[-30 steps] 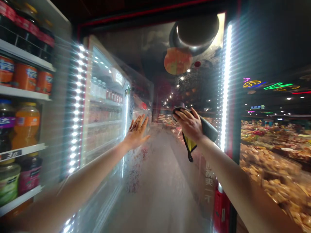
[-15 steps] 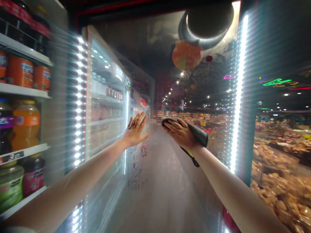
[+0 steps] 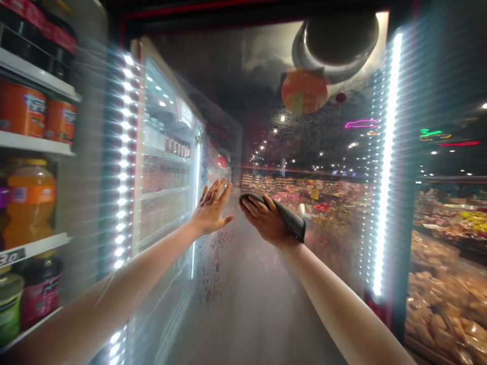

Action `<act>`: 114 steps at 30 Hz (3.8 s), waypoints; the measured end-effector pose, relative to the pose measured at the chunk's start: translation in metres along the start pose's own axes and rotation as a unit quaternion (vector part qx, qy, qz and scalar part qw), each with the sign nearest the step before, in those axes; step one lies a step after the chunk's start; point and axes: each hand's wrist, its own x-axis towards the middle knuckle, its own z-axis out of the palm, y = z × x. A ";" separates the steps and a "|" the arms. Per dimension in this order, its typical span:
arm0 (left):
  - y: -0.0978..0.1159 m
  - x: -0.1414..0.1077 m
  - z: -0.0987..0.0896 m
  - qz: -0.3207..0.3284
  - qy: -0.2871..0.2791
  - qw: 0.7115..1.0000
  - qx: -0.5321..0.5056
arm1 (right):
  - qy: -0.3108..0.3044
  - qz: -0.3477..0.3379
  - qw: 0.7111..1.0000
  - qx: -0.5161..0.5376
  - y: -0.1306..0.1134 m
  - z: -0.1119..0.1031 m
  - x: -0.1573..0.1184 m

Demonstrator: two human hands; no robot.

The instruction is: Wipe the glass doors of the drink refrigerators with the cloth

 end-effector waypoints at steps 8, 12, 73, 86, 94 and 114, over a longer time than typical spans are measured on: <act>-0.033 -0.015 -0.001 -0.013 0.008 1.000 -0.004 | 0.073 0.207 0.975 -0.033 0.037 -0.010 0.031; -0.044 -0.020 0.000 -0.021 0.014 1.000 0.000 | 0.089 0.235 0.968 -0.003 0.013 0.013 0.084; -0.148 -0.082 -0.011 0.021 -0.062 0.998 0.003 | -0.039 0.092 0.995 0.029 -0.064 0.029 0.062; -0.165 -0.094 -0.011 0.018 -0.035 0.999 0.004 | -0.046 0.013 0.997 0.056 -0.120 0.057 0.101; -0.187 -0.103 -0.013 -0.021 -0.024 0.999 0.025 | 0.069 0.264 0.962 0.016 -0.078 0.059 0.168; -0.205 -0.107 -0.002 -0.015 0.012 1.000 0.021 | 0.092 0.274 0.957 0.013 -0.064 0.066 0.242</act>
